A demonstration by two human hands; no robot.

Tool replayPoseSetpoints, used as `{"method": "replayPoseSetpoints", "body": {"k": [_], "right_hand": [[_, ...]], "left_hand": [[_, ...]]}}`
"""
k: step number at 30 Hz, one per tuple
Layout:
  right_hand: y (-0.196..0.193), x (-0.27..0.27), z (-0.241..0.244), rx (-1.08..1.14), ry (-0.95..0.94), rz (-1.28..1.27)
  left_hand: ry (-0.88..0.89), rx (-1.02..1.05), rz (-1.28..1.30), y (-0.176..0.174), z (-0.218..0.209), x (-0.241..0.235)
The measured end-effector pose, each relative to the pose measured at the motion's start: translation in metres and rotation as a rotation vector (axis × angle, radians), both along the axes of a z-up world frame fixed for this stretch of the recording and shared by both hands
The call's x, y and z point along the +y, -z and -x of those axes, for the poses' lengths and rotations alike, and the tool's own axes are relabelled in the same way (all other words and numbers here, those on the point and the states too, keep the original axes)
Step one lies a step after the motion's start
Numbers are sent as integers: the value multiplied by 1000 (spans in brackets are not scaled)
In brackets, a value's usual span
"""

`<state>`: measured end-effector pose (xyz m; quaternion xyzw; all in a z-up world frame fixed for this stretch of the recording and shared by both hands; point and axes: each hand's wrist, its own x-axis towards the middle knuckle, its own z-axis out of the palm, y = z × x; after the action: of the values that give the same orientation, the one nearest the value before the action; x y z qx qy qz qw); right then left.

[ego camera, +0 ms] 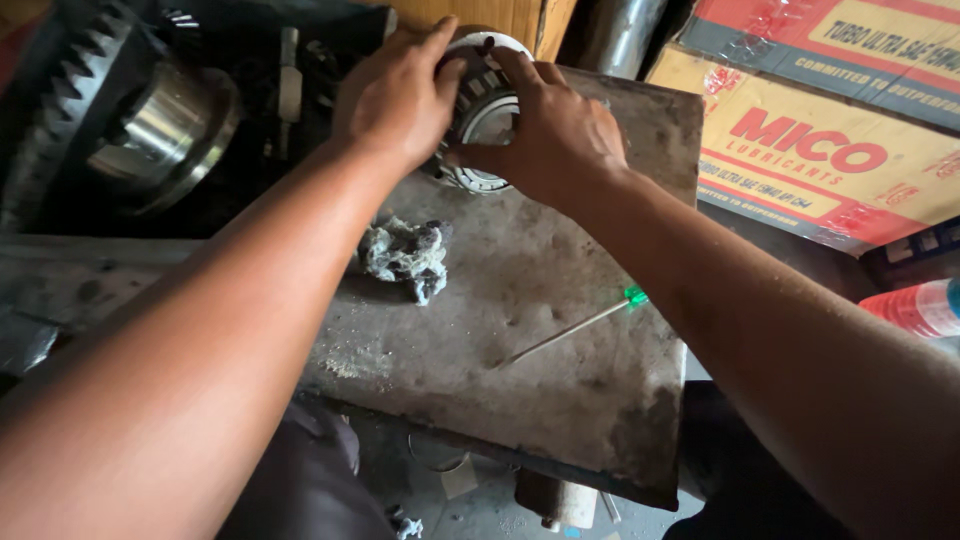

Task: The person cleans and reassembles mechanical components including a bearing and gear assembly by hand using a screwdriver and a cloth on a metal workbench.

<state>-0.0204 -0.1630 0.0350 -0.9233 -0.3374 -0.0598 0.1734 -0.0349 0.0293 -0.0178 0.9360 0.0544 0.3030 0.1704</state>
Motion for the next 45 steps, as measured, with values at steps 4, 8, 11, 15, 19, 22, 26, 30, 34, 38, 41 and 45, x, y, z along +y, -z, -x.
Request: {"method": "replayPoseSetpoints", "body": {"k": [4, 8, 11, 15, 19, 22, 26, 30, 34, 38, 41, 45], "right_hand": [[5, -2, -1, 35, 49, -34], [0, -2, -3, -89, -23, 18], [-13, 2, -9, 27, -11, 96], [-23, 1, -13, 85, 15, 99], [-23, 7, -15, 61, 9, 128], [-20, 6, -17, 83, -20, 109], [-5, 4, -21, 98, -114, -127], [1, -2, -15, 45, -128, -192], [-18, -8, -13, 103, -66, -92], [-30, -9, -8, 143, 2, -51], [-27, -11, -6, 122, 33, -55], [-29, -8, -9, 85, 77, -9]], "left_hand": [[66, -63, 80, -1, 6, -3], [61, -121, 132, -6, 1, -6], [5, 44, 240, -10, -5, -3], [-5, -1, 226, -4, -8, 5], [-23, -14, 265, -5, -20, 10], [-67, 51, 319, -3, -8, 11], [-74, 29, 319, -3, -4, 14], [-11, 44, 295, -7, 1, 15], [15, 39, 279, -11, 6, 5], [39, 26, 240, -11, 7, 0], [78, -78, 137, -10, 10, -6], [72, -52, 75, -16, 16, -18]]}}
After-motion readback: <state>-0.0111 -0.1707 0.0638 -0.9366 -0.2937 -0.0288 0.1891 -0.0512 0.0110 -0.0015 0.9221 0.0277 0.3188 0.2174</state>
